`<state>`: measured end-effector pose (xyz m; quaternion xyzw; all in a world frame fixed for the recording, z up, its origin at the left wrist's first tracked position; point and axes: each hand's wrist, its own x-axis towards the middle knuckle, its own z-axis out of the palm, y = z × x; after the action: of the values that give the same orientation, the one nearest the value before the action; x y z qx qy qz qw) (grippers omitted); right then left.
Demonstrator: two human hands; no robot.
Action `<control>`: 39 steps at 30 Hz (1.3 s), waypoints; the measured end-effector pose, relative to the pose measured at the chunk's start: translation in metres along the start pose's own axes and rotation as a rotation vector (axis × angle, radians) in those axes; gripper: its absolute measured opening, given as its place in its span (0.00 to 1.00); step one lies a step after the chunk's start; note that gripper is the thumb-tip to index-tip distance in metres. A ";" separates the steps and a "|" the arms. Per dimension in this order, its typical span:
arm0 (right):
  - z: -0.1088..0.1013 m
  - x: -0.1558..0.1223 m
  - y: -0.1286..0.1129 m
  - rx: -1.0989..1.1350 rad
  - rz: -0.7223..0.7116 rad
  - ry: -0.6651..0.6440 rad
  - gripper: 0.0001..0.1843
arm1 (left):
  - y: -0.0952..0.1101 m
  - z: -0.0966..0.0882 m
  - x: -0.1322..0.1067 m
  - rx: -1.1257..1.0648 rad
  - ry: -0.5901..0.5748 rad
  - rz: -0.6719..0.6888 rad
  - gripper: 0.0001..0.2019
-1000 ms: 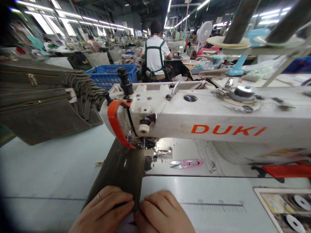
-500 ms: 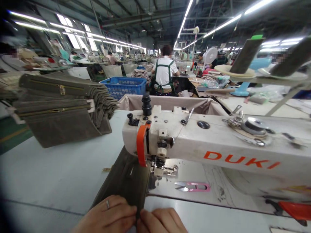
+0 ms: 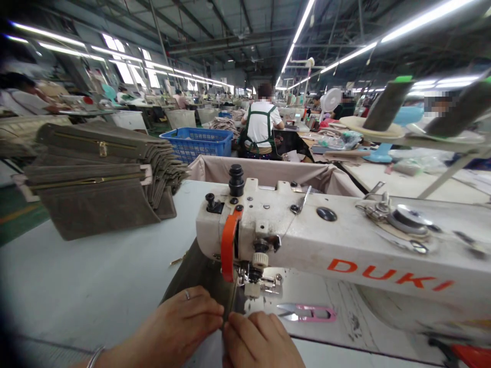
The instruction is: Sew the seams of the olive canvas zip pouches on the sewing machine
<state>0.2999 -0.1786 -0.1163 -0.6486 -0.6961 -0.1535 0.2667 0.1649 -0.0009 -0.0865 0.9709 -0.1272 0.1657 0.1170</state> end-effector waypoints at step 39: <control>-0.003 0.029 0.015 0.117 0.371 -0.188 0.18 | -0.037 -0.019 0.044 0.110 -0.108 -0.221 0.09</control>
<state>0.3152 -0.1545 -0.0989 -0.7604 -0.5945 -0.0002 0.2613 0.2100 0.0300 -0.0610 0.9915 -0.0163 0.1063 0.0739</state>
